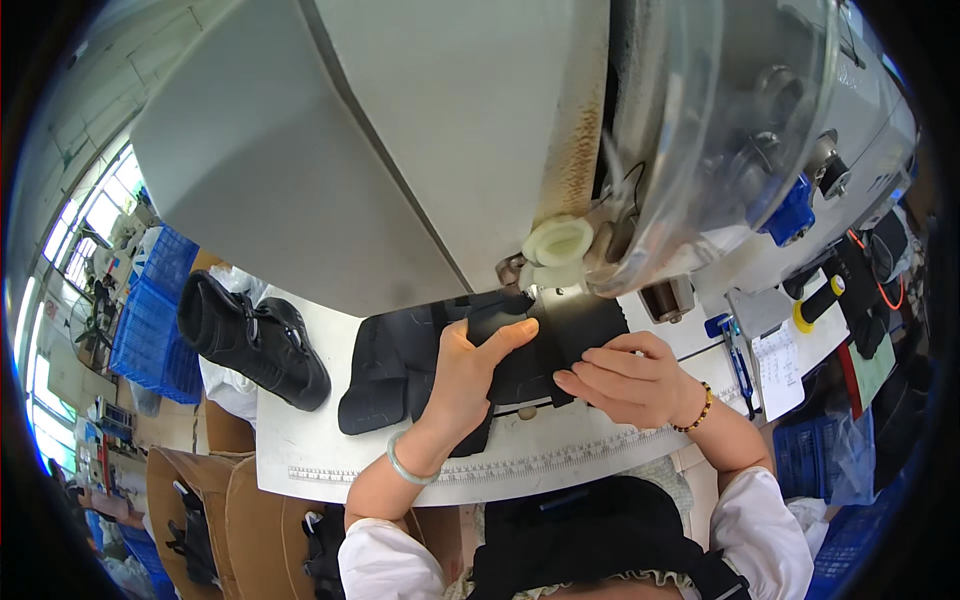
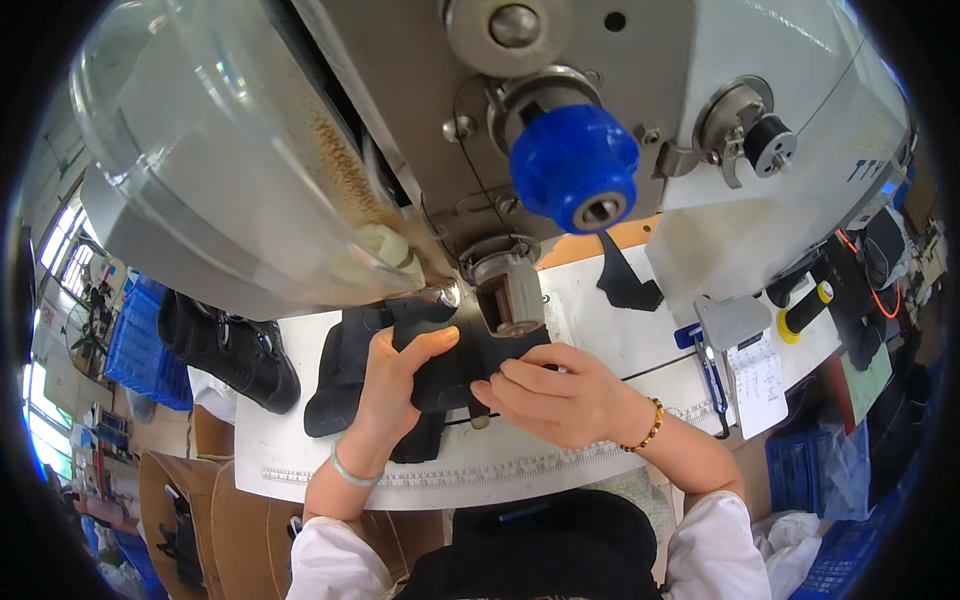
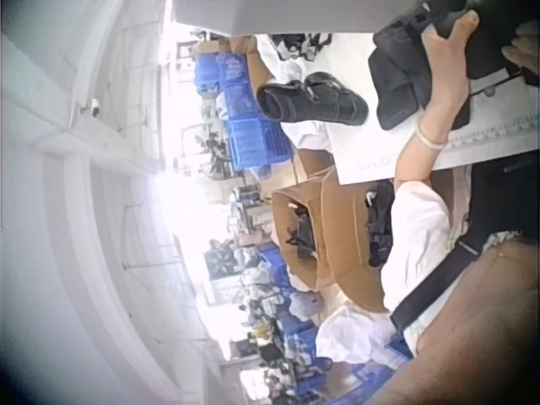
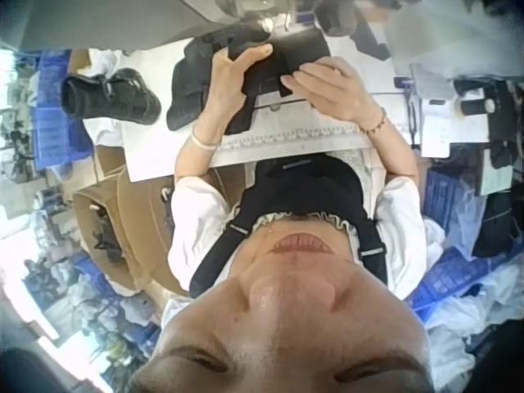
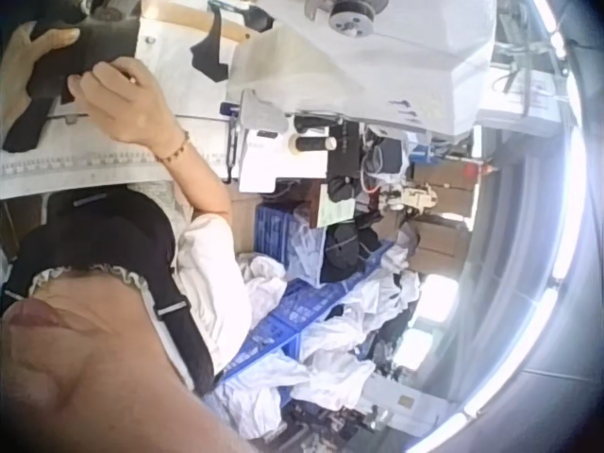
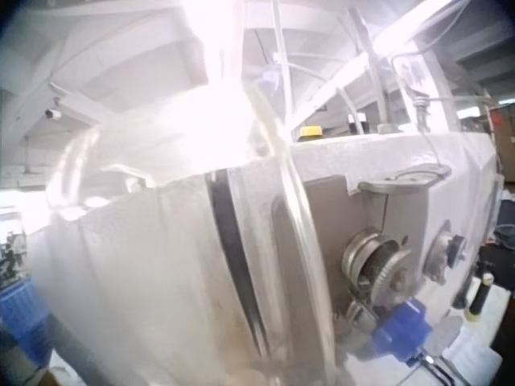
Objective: The person stitches together shoe upper components using an industrial sewing machine, with thread and sewing needles.
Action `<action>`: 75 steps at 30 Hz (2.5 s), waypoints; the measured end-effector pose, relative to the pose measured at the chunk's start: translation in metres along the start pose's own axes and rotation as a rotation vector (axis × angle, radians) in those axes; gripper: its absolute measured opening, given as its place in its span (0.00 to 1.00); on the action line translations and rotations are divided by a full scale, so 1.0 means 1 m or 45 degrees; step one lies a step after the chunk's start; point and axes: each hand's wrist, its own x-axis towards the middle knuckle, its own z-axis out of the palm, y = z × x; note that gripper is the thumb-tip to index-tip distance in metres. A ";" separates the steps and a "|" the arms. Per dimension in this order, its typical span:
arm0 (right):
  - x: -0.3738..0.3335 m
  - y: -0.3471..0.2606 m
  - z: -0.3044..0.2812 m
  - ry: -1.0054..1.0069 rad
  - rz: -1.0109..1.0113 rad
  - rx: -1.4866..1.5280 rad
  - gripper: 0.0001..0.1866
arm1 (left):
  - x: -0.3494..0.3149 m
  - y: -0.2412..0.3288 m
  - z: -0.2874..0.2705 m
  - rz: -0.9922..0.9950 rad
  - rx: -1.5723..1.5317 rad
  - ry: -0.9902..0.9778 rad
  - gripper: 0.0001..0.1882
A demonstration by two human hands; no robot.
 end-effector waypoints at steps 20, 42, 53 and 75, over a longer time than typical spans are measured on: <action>0.000 0.009 0.011 -0.018 0.105 0.016 0.12 | 0.014 0.006 0.001 0.024 -0.040 0.113 0.08; -0.001 0.013 0.024 0.064 0.185 -0.018 0.14 | 0.019 0.014 -0.017 0.079 0.215 -0.265 0.15; 0.006 -0.012 0.011 -0.101 0.602 -0.045 0.18 | 0.019 0.014 -0.015 0.033 0.209 -0.265 0.12; 0.040 -0.030 -0.026 -0.317 1.542 1.201 0.24 | 0.020 0.015 -0.023 0.055 0.215 -0.348 0.15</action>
